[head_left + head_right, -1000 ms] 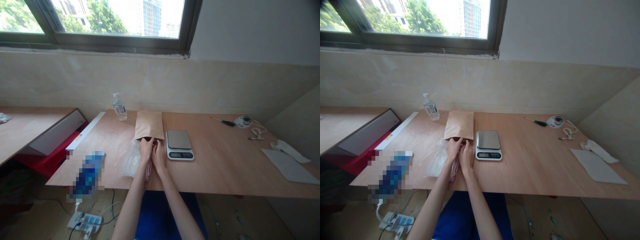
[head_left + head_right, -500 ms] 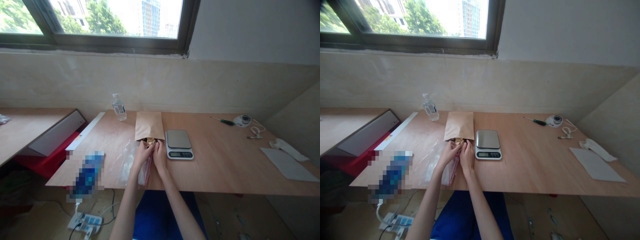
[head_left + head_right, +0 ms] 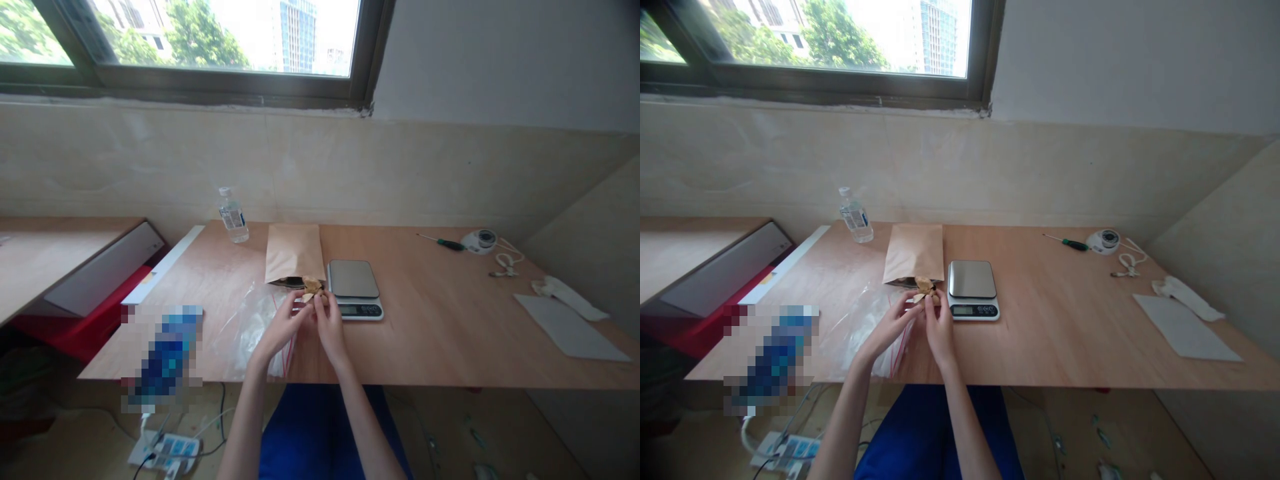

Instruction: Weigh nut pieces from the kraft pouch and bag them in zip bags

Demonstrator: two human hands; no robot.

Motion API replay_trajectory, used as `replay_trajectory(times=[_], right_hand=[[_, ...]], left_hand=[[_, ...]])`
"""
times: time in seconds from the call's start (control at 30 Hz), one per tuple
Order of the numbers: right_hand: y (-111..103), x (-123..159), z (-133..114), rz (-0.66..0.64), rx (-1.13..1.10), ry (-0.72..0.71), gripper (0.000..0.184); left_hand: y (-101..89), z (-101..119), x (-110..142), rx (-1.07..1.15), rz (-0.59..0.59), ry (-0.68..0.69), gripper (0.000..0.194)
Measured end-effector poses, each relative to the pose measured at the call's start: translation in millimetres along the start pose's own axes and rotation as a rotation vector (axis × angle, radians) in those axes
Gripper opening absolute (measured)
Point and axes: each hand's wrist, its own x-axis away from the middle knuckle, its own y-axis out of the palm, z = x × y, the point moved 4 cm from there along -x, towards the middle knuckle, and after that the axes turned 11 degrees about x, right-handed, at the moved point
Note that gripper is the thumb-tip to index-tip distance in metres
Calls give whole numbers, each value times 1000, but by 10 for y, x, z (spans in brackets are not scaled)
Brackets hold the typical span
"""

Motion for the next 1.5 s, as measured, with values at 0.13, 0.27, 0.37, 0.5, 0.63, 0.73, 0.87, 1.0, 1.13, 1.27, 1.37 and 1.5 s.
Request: replay_trajectory(times=[0.13,0.27,0.37,0.5,0.63,0.73,0.87,1.0,1.13,1.27,1.37,1.5], right_hand=[[-217,66,-81,-8,7,26,45],[-416,102,-105,-3,6,15,45],[-555,59,-117,8,-9,-5,43],[-746,-165,-136,-18,19,-26,45],[-1021,-553,-47,166,93,-78,45],[-1165,-830,82,263,226,-130,42],[-1214,-1047,193,232,522,-199,37],[-1240,-1108,207,245,631,-251,35],[-1339,-1021,217,350,774,-317,41],[-1570,-651,320,493,753,-357,41],[-1756,-287,461,580,691,-265,36],[-1863,-1,571,592,540,-112,31]], left_hand=[[138,-18,-39,105,9,11,31],[282,-59,-118,144,31,14,30],[399,-47,-228,154,7,19,28],[457,-49,-490,57,112,36,25],[505,-134,-774,-67,202,8,23],[606,-195,-903,-175,205,7,23],[737,-199,-941,-297,253,53,25],[680,-117,-834,-367,357,100,24],[332,-49,-566,-404,479,112,29],[-94,-124,-320,-422,585,60,28],[-252,-242,-294,-428,622,26,24],[-264,-379,-401,-390,635,-2,23]])
